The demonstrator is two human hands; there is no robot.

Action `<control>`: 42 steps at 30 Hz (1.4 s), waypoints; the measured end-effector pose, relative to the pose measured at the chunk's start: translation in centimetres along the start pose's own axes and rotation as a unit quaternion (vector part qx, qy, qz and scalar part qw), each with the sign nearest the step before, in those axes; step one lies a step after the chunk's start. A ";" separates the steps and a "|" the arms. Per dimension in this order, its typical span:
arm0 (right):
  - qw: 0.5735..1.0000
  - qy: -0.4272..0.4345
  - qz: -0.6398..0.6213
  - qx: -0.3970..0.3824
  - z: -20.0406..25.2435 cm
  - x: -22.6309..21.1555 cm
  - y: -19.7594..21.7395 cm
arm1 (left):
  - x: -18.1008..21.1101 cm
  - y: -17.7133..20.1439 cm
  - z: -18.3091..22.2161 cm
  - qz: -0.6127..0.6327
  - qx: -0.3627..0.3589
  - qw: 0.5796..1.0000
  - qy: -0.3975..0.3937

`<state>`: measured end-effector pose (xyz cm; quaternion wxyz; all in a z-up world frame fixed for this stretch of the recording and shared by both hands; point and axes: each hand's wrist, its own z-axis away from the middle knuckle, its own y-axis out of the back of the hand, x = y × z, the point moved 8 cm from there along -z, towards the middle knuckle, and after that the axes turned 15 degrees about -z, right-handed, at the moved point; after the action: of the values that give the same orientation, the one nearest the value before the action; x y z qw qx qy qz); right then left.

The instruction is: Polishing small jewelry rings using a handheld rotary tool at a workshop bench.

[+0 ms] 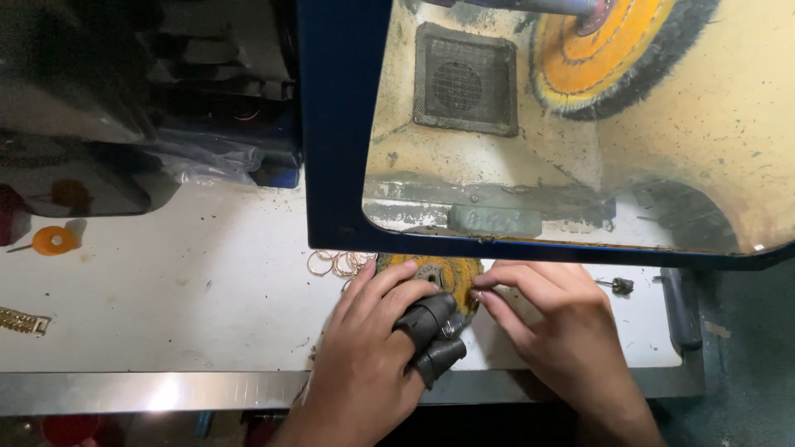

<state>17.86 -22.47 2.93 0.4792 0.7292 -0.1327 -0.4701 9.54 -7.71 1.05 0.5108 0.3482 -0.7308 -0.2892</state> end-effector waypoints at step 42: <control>0.975 0.190 -0.115 -0.008 1.3 -3.7 0.0 | -0.6 -0.3 0.2 0.007 -0.011 1.000 -0.007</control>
<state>14.83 -20.82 4.90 0.4443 0.8118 0.0496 -0.3757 9.54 -7.39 0.44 0.5118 0.3351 -0.7336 -0.2959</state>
